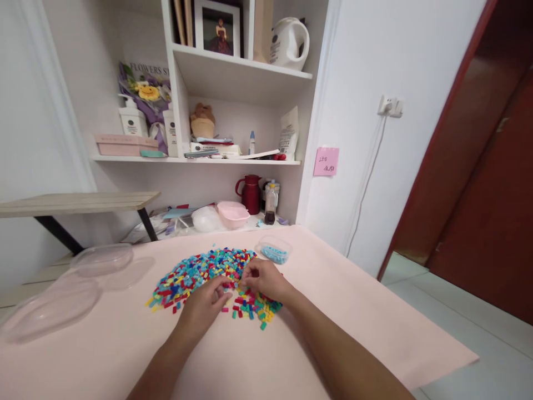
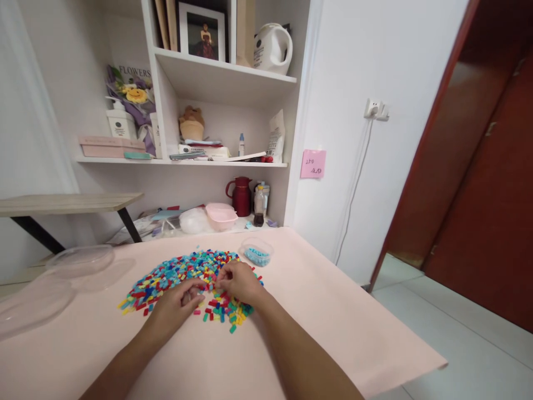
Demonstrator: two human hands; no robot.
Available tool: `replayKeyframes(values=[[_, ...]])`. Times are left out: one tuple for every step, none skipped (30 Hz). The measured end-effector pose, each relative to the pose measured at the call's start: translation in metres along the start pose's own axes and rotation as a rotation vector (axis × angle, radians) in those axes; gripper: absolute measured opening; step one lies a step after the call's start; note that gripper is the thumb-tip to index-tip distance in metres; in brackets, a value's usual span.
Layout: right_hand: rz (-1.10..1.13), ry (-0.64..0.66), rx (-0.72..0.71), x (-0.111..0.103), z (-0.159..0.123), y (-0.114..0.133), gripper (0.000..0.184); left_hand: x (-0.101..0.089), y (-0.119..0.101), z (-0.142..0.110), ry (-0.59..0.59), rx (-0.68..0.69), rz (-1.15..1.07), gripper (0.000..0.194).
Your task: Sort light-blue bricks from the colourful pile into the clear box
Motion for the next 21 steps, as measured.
replayKeyframes(values=[[0.006,-0.006,-0.021,0.001,0.0,0.003,0.006,0.001,-0.001,0.001,-0.003,0.012,-0.003,0.028],[0.006,-0.013,-0.043,0.001,0.001,0.006,0.005,0.002,-0.001,0.001,-0.007,0.022,-0.005,0.029],[0.002,-0.02,-0.063,0.002,0.001,0.009,0.004,0.003,-0.001,0.001,-0.012,0.029,-0.004,0.029],[-0.005,-0.028,-0.081,0.002,0.001,0.011,0.004,0.002,-0.001,0.002,-0.018,0.034,-0.002,0.028],[-0.015,-0.037,-0.097,0.001,0.001,0.013,0.005,0.002,0.0,0.002,-0.027,0.037,0.002,0.027],[-0.028,-0.048,-0.11,0.001,0.001,0.015,0.006,0.0,0.0,0.001,-0.038,0.038,0.007,0.025],[-0.043,-0.058,-0.12,0.0,0.0,0.016,0.009,-0.002,0.001,0.001,-0.05,0.037,0.011,0.024],[-0.059,-0.068,-0.127,-0.001,0.0,0.016,0.012,-0.004,0.001,0.0,-0.064,0.033,0.014,0.024],[-0.076,-0.077,-0.13,-0.001,0.0,0.016,0.016,-0.006,0.002,0.0,-0.077,0.029,0.016,0.025],[-0.093,-0.084,-0.132,-0.001,-0.001,0.015,0.019,-0.007,0.002,-0.001,-0.089,0.023,0.018,0.025],[-0.109,-0.088,-0.132,-0.001,-0.001,0.014,0.021,-0.009,0.003,-0.002,-0.097,0.019,0.019,0.024],[-0.122,-0.09,-0.133,0.0,-0.001,0.013,0.021,-0.01,0.003,-0.002,-0.102,0.017,0.02,0.024],[-0.137,-0.09,-0.136,0.002,0.0,0.012,0.021,-0.01,0.003,-0.002,-0.104,0.017,0.021,0.023],[-0.162,-0.084,-0.143,0.005,0.0,0.012,0.021,-0.01,0.002,-0.002,-0.104,0.017,0.021,0.022],[-0.2,-0.071,-0.152,0.009,0.002,0.012,0.021,-0.01,0.002,-0.002,-0.102,0.018,0.021,0.022],[-0.254,-0.05,-0.161,0.013,0.003,0.012,0.021,-0.009,0.002,-0.002,-0.1,0.017,0.019,0.022],[-0.316,-0.028,-0.167,0.018,0.005,0.013,0.021,-0.009,0.002,-0.002,-0.099,0.015,0.016,0.022],[-0.375,-0.007,-0.171,0.023,0.006,0.013,0.022,-0.009,0.003,-0.002,-0.098,0.011,0.012,0.022],[-0.423,0.011,-0.172,0.027,0.008,0.014,0.022,-0.008,0.003,-0.002,-0.098,0.006,0.007,0.023],[-0.45,0.023,-0.172,0.03,0.009,0.014,0.023,-0.008,0.003,-0.002,-0.098,0.0,0.002,0.023],[-0.464,0.029,-0.17,0.032,0.01,0.014,0.023,-0.008,0.004,-0.002,-0.096,-0.005,-0.002,0.023]])
Point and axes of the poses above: each hand's wrist, its own z-axis towards the middle knuckle, its own x-axis out of the palm, y = z × x, the point moved 6 cm from there along z, towards the middle knuckle, and after that the axes turned 15 degrees about y, right-handed, at the moved point
